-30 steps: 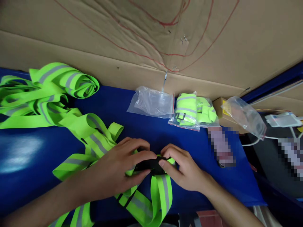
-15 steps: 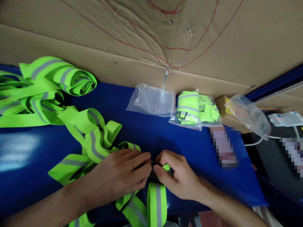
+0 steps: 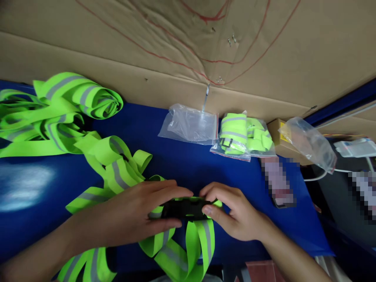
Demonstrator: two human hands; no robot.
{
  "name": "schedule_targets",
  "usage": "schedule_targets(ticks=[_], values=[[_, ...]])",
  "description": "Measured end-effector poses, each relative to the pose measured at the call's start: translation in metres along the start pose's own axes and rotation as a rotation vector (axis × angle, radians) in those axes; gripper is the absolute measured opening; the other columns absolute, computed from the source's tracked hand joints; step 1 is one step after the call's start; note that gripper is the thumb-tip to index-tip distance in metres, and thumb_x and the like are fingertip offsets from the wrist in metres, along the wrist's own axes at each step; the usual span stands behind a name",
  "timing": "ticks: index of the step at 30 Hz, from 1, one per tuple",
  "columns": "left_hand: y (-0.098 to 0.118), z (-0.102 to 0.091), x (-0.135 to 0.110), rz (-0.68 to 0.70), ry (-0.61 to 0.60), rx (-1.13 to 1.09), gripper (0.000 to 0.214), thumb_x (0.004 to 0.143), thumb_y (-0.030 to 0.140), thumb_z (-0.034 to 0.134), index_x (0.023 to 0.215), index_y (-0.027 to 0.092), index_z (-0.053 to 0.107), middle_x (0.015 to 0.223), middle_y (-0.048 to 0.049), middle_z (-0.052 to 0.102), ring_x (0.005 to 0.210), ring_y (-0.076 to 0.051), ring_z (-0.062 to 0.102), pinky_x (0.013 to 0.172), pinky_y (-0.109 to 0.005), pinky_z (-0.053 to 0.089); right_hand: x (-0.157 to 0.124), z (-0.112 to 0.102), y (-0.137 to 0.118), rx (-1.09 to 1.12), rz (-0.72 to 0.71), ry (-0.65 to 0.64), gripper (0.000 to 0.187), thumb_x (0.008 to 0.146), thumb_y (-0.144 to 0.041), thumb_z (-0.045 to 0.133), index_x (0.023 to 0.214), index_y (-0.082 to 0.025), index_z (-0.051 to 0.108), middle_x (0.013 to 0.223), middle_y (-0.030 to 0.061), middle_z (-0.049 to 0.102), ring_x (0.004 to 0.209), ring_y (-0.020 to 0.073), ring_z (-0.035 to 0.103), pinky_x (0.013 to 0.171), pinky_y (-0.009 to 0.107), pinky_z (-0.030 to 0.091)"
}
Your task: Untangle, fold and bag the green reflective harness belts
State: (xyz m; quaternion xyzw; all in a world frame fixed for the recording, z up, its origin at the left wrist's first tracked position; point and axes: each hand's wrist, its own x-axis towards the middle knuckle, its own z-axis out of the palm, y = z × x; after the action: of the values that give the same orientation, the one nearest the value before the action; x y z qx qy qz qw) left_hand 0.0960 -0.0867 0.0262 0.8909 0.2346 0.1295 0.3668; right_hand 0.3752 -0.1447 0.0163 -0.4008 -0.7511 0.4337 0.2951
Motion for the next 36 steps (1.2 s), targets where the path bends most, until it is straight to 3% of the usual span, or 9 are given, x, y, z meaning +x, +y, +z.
schedule_targets(ticks=[6,12,15,21,24,27,30,34,36], values=[[0.000,-0.007,-0.002,-0.020,0.049,-0.098,0.041,0.105,0.035,0.059,0.146,0.036,0.056,0.116,0.0001,0.077,0.097,-0.018,0.074,0.081,-0.027,0.055,-0.002,-0.006,-0.003,-0.112,-0.056,0.078,0.010,0.100,-0.016,0.064,0.101,-0.024,0.060,0.103,0.0036,0.070,0.094,0.0141,0.070,0.081,0.024,0.053],[-0.010,-0.024,-0.003,0.033,0.376,-0.256,0.024,0.099,0.023,0.069,0.122,0.028,0.073,0.131,-0.0024,0.075,0.125,-0.020,0.070,0.108,-0.031,0.054,-0.007,-0.018,0.012,-0.107,0.039,0.451,0.005,0.102,-0.024,0.064,0.097,-0.026,0.064,0.106,0.0040,0.072,0.100,0.0167,0.070,0.085,0.026,0.054],[-0.010,-0.037,-0.006,-0.060,0.464,-0.505,0.015,0.098,0.026,0.070,0.112,0.026,0.075,0.124,-0.0035,0.078,0.118,-0.022,0.073,0.099,-0.033,0.061,-0.011,-0.022,0.018,0.067,0.099,0.543,0.010,0.104,-0.034,0.061,0.098,-0.027,0.065,0.118,0.0062,0.069,0.114,0.0208,0.066,0.095,0.032,0.053],[-0.016,-0.038,-0.005,-0.109,0.460,-1.055,0.021,0.100,0.048,0.064,0.102,0.027,0.065,0.073,-0.0008,0.074,0.084,-0.024,0.079,0.075,-0.038,0.066,-0.020,-0.018,0.014,0.279,0.161,0.475,0.030,0.103,-0.053,0.055,0.089,-0.026,0.056,0.100,0.0083,0.071,0.106,0.0278,0.068,0.094,0.044,0.055],[-0.014,-0.027,0.000,-0.103,0.440,-0.974,0.028,0.100,0.054,0.062,0.100,0.026,0.065,0.094,-0.0073,0.076,0.098,-0.026,0.077,0.082,-0.041,0.066,-0.025,-0.012,0.012,0.306,0.182,0.352,0.037,0.102,-0.060,0.053,0.091,-0.025,0.054,0.088,0.0058,0.067,0.089,0.0246,0.067,0.083,0.040,0.055],[-0.007,-0.022,0.003,-0.052,0.276,-0.723,0.023,0.098,0.046,0.068,0.096,0.023,0.073,0.122,-0.0119,0.070,0.119,-0.027,0.070,0.090,-0.039,0.064,-0.024,-0.006,0.009,0.318,0.190,0.223,0.034,0.103,-0.056,0.056,0.091,-0.024,0.056,0.085,0.0027,0.062,0.075,0.0180,0.060,0.067,0.030,0.050],[0.000,-0.025,0.003,-0.023,0.179,-0.601,0.007,0.097,0.029,0.072,0.097,0.024,0.077,0.118,-0.0102,0.070,0.132,-0.026,0.061,0.099,-0.038,0.060,-0.021,-0.001,0.007,0.337,0.198,0.173,0.029,0.103,-0.050,0.059,0.090,-0.024,0.055,0.080,-0.0003,0.056,0.069,0.0146,0.053,0.062,0.025,0.045],[-0.001,-0.039,-0.007,-0.007,0.225,-0.782,0.010,0.103,0.031,0.063,0.107,0.027,0.071,0.100,-0.0029,0.071,0.103,-0.018,0.070,0.091,-0.032,0.058,-0.019,-0.002,0.005,0.472,0.271,0.182,0.028,0.103,-0.052,0.058,0.094,-0.025,0.055,0.079,0.0011,0.058,0.067,0.0163,0.053,0.058,0.028,0.043],[-0.007,-0.051,-0.016,-0.018,0.375,-0.914,0.018,0.103,0.044,0.061,0.104,0.026,0.064,0.074,0.0020,0.062,0.074,-0.015,0.067,0.073,-0.030,0.057,-0.018,-0.008,0.002,0.575,0.280,0.260,0.029,0.102,-0.055,0.056,0.093,-0.027,0.054,0.070,0.0000,0.055,0.058,0.0167,0.049,0.052,0.030,0.039]])
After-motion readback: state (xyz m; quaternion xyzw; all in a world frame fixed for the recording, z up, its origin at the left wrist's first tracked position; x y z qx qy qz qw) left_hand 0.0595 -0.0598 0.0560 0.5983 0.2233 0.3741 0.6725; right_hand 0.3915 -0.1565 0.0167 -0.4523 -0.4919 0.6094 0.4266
